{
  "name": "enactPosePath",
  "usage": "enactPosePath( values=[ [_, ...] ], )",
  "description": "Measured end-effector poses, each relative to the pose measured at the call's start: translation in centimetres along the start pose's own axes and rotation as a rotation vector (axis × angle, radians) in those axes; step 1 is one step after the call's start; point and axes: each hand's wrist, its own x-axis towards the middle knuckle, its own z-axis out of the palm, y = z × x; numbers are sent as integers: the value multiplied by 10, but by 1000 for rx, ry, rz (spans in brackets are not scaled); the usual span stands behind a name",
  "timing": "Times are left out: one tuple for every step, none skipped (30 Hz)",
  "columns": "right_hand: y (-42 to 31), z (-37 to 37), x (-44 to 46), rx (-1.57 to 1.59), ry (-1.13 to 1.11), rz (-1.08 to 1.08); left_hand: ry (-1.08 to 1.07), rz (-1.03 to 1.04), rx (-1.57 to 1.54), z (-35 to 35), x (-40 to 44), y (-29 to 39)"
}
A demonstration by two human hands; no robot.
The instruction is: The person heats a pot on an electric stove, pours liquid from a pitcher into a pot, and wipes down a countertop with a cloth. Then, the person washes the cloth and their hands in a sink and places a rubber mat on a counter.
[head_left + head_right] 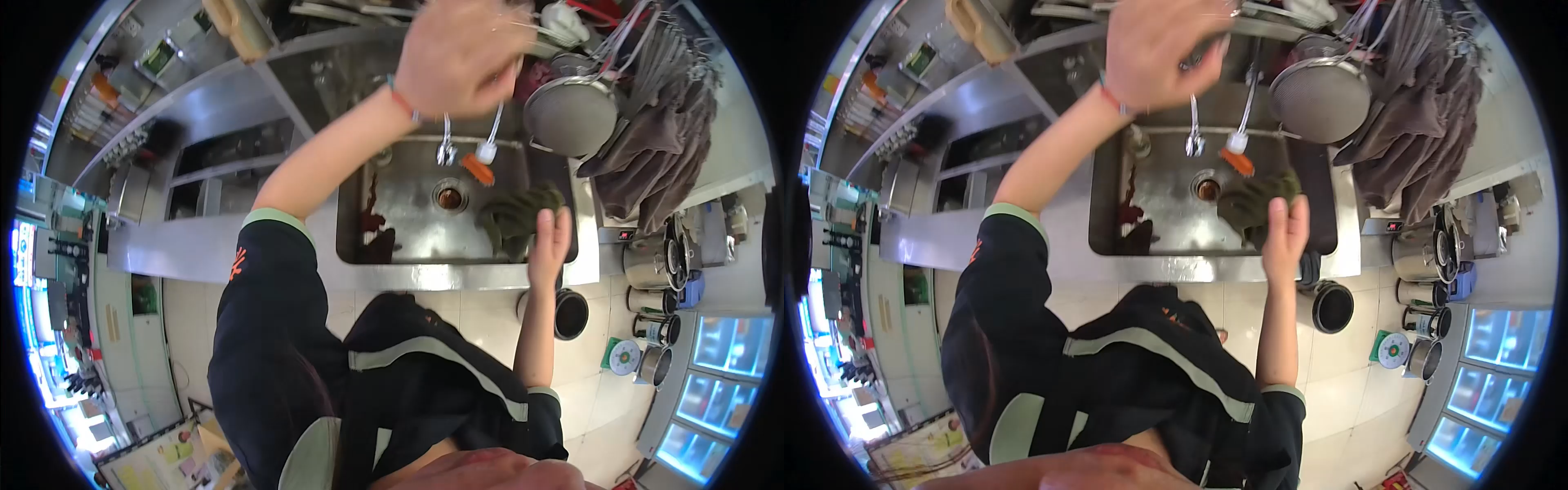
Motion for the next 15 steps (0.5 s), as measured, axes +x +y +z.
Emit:
enactPosePath(
  values=[
    [0,-5,-3,10,56,20,5,4,-49,-13,-31,24],
    [11,-15,-8,85,109,42,-256,-91,-196,-32,-79,45],
    [10,-20,-15,167,140,74,-420,-146,-224,-46,-122,65],
    [13,-22,-22,189,186,101,-504,-211,-233,-51,-177,79],
    [16,-24,-29,213,241,118,-756,-424,-223,-58,-234,92],
    [25,-31,-38,170,251,146,-1010,-778,-221,-64,-293,103],
    [33,-34,-47,164,304,174,-1466,-962,-140,-65,-336,108],
    [34,-33,-56,147,332,205,-1927,-1120,-40,-64,-378,111],
    [36,-31,-63,129,363,233,-1996,-1174,-30,-64,-436,121],
    [40,-29,-72,109,413,256,-2068,-1225,-20,-64,-497,133],
    [43,-29,-81,86,466,282,-2145,-1272,-14,-62,-529,142],
    [45,-28,-91,63,522,310,-2201,-1392,-12,-60,-526,147],
    [46,-29,-100,16,546,323,-2256,-1510,-6,-61,-527,156],
    [42,-31,-109,17,569,375,-2216,-1700,12,-61,-532,165],
    [38,-34,-117,19,592,425,-2204,-1671,-44,-62,-530,174]
  ],
)
